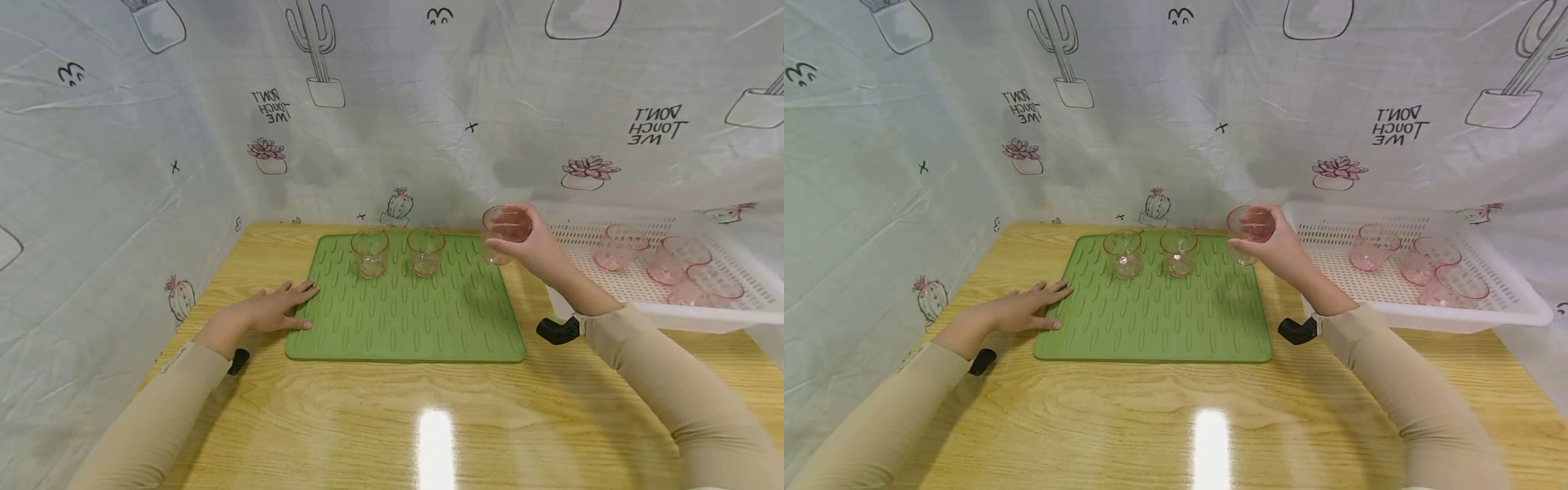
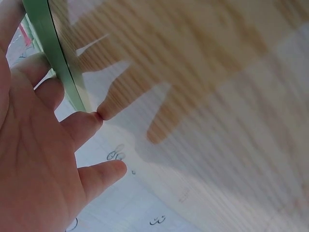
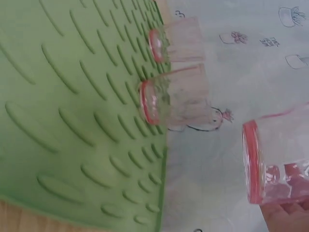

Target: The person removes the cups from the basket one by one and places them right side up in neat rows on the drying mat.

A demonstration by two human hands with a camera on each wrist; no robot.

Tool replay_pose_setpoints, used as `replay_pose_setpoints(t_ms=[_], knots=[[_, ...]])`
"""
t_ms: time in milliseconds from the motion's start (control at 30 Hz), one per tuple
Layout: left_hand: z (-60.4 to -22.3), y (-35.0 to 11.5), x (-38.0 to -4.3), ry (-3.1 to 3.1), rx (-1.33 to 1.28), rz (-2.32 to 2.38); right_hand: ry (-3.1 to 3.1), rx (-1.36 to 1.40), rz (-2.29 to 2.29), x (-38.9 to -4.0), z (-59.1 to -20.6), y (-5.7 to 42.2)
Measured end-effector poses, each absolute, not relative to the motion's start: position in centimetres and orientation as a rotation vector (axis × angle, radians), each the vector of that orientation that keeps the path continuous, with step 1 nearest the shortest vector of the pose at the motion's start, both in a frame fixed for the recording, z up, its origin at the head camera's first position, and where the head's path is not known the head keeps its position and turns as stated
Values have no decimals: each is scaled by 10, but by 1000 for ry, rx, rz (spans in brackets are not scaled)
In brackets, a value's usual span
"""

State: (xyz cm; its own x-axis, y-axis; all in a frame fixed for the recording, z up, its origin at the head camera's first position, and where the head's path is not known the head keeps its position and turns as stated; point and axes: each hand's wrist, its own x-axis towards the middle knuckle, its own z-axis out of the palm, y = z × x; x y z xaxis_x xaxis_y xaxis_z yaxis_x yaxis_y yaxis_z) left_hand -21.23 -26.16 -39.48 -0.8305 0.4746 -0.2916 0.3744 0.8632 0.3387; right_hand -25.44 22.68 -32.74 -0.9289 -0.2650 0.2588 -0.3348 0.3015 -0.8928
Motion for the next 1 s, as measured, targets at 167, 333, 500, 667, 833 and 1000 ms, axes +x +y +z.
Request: replay_pose_setpoints(t_ms=[167,333,500,667,833,1000], knots=[[-396,-262,-212,2663,619,380,-2476,498,1712,-259,-337,217],[-398,-262,-212,2663,618,395,-2451,449,1723,-263,-344,207],[-396,-263,-213,2666,620,385,-2444,409,1725,-266,-353,199],[-395,-263,-213,2663,620,373,-2447,357,1719,-269,-361,192],[-395,-262,-212,2669,627,373,-2433,336,1757,-275,-370,188],[-395,-262,-211,2664,619,381,-2402,334,1818,-281,-378,187]])
